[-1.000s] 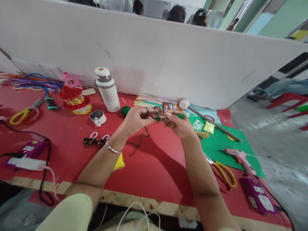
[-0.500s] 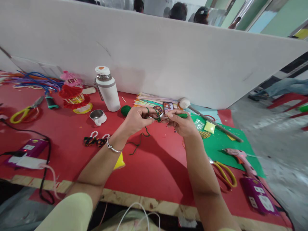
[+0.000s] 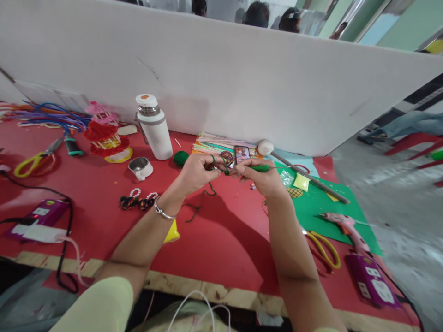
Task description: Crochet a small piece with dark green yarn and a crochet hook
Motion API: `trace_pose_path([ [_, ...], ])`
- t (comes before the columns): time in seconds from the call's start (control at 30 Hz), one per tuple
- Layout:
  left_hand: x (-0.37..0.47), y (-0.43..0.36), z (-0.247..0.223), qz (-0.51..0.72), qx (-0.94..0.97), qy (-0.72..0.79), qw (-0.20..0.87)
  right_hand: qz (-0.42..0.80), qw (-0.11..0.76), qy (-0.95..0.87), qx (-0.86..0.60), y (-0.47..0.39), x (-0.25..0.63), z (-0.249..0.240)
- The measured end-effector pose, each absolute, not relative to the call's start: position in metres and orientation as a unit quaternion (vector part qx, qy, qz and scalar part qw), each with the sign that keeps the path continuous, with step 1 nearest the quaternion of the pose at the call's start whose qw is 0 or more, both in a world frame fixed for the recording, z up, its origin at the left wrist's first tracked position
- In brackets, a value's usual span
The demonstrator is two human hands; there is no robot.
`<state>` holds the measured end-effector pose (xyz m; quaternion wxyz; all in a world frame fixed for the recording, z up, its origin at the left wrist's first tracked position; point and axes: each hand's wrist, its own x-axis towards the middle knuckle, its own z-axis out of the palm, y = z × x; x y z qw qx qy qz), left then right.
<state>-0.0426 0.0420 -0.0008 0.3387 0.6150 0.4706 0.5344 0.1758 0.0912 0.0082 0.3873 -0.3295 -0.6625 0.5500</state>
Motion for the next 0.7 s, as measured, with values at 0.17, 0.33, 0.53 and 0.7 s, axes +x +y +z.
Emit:
trace_pose_path([
  [0.17,-0.0427,0.0435,-0.0024,0.533,0.618,0.469,0.338,0.531,0.386,-0.677,-0.333,0.0895,0.1754,0.0097],
  [0.33,-0.0416,0.0432,-0.0015,0.517,0.623,0.493,0.318,0.535,0.379,-0.677,-0.334,0.0900,0.1752,0.0095],
  [0.53,-0.0425,0.0426,-0.0012,0.511,0.631,0.497,0.306,0.564,0.367,-0.666,-0.324,0.0898,0.1736,0.0065],
  [0.7,-0.0433,0.0432,-0.0024,0.517,0.624,0.499,0.307,0.579,0.360,-0.662,-0.311,0.0919,0.1734,0.0036],
])
